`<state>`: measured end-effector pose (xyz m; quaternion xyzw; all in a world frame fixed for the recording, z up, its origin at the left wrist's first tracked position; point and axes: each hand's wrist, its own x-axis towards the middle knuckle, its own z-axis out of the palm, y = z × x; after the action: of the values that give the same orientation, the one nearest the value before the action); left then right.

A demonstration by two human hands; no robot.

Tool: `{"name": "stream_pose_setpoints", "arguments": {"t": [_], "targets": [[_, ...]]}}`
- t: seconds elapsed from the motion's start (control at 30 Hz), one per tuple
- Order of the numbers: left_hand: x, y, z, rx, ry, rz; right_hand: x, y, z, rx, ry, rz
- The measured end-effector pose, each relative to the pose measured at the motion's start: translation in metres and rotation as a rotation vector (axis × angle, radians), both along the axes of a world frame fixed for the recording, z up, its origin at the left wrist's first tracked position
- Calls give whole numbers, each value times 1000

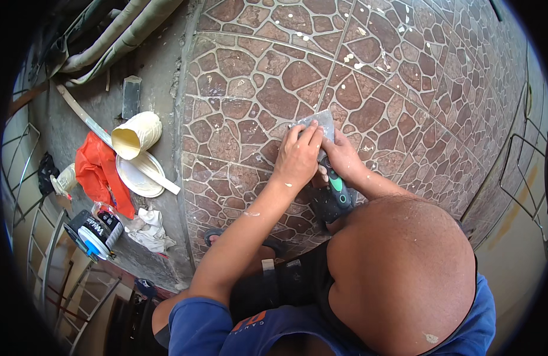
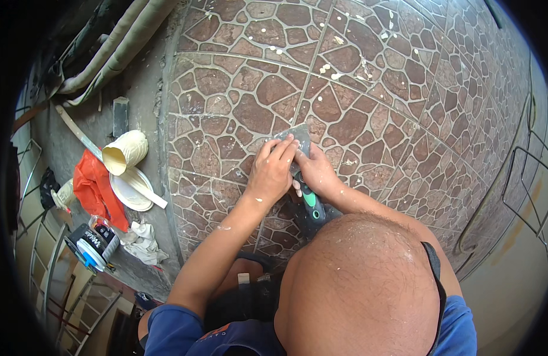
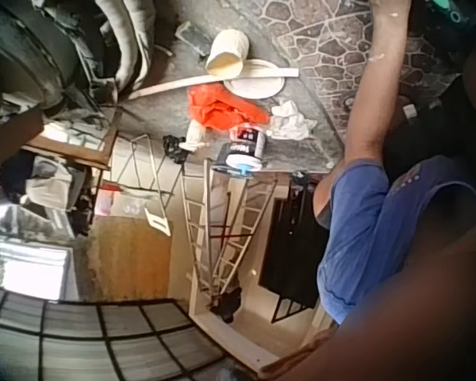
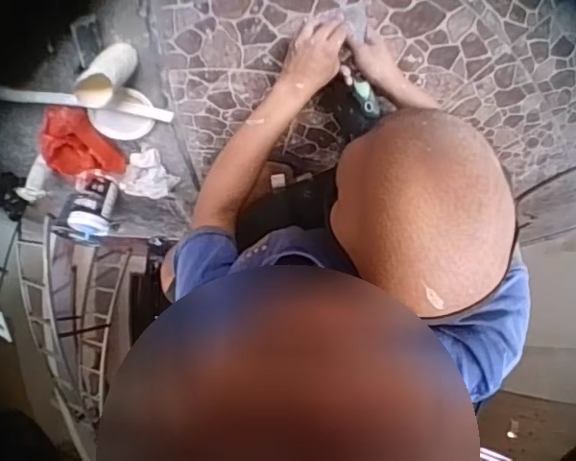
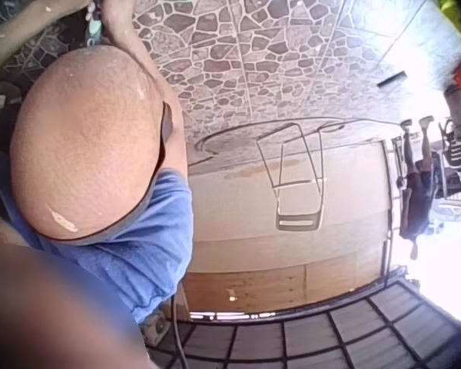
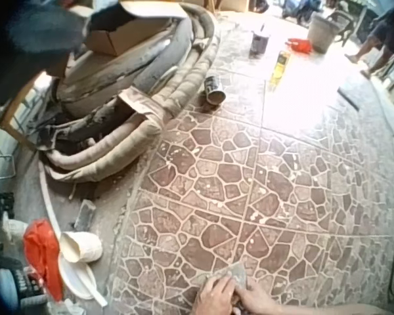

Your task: Scraping tile gaps and applying grout or putty to repair floor tiles.

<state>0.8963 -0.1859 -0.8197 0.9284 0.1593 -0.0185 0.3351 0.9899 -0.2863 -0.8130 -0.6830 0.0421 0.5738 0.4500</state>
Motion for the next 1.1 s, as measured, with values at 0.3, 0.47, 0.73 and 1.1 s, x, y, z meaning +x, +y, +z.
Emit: {"name": "stream_pose_setpoints", "arguments": {"t": [0.3, 0.47, 0.73, 1.1], "targets": [[10, 6, -1, 25, 31, 108, 41, 29, 8, -111, 232, 267], [9, 3, 0, 22, 80, 106, 17, 4, -12, -33, -56, 251], [5, -4, 3, 34, 94, 98, 19, 3, -15, 22, -49, 269], [34, 10, -11, 41, -53, -45, 15, -2, -21, 13, -103, -96]]}}
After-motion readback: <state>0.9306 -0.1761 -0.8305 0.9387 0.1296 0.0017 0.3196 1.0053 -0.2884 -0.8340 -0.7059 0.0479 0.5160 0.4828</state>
